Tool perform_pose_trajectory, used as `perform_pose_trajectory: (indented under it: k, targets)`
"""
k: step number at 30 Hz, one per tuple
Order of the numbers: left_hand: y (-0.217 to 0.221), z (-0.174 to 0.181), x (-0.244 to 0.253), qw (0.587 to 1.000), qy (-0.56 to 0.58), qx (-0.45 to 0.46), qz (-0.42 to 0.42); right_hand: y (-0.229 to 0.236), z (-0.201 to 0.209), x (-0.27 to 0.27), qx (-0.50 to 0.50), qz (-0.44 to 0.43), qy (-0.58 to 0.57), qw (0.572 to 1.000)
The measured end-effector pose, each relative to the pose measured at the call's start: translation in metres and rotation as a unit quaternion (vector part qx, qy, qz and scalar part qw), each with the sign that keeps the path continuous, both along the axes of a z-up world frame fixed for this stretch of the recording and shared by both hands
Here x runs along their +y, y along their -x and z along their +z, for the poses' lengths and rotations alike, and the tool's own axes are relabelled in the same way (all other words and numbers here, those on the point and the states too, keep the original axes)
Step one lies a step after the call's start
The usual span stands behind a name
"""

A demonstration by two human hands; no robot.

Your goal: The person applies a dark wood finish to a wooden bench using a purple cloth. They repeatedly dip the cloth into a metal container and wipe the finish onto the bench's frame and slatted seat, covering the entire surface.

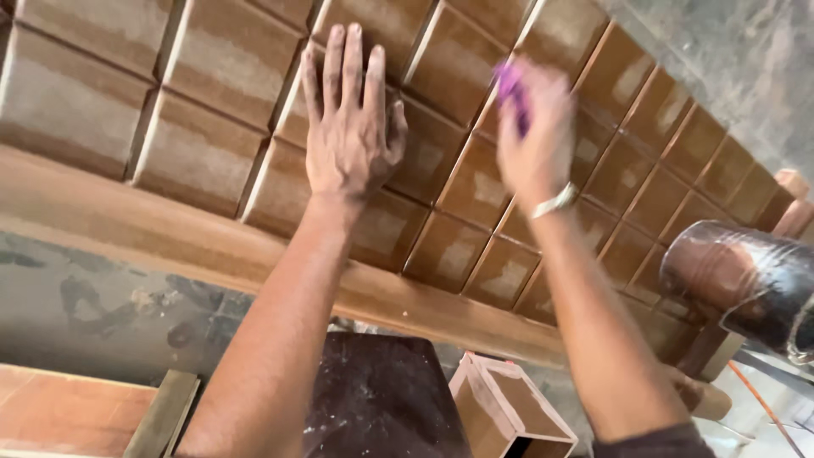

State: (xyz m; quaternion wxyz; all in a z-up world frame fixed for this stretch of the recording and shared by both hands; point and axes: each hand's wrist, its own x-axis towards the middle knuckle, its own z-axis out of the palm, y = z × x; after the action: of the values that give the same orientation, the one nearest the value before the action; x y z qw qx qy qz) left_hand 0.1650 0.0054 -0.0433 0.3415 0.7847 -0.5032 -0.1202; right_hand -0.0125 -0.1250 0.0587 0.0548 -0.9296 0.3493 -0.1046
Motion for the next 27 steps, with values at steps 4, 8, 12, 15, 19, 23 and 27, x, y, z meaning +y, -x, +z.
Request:
perform_pose_trajectory:
  k: [4, 8, 12, 15, 19, 23, 27]
  targets:
    - [-0.002, 0.004, -0.001, 1.0, -0.01, -0.005, 0.004, 0.016, 0.018, 0.083, 0.134, 0.153, -0.031, 0.979]
    - [-0.003, 0.008, -0.001, 1.0, -0.025, 0.005, -0.002, 0.027, 0.011, 0.07, 0.183, 0.236, 0.055, 0.953]
    - [-0.003, 0.009, -0.002, 0.999, -0.036, 0.017, -0.004, 0.001, -0.001, -0.068, 0.11, 0.135, 0.017, 0.985]
    - [-0.002, 0.008, -0.001, 0.999, -0.045, 0.006, -0.008, -0.019, -0.001, -0.13, 0.117, 0.157, 0.05, 0.979]
    - [-0.005, 0.013, -0.004, 0.999, -0.033, 0.011, 0.0, -0.022, 0.011, -0.074, 0.206, 0.161, 0.132, 0.956]
    - [-0.006, 0.017, -0.003, 0.999, -0.028, 0.015, 0.004, 0.007, 0.011, 0.005, 0.158, 0.214, 0.001, 0.964]
    - [-0.006, 0.017, -0.008, 0.999, -0.038, 0.012, 0.003, 0.004, 0.0, -0.066, 0.192, 0.185, 0.08, 0.961]
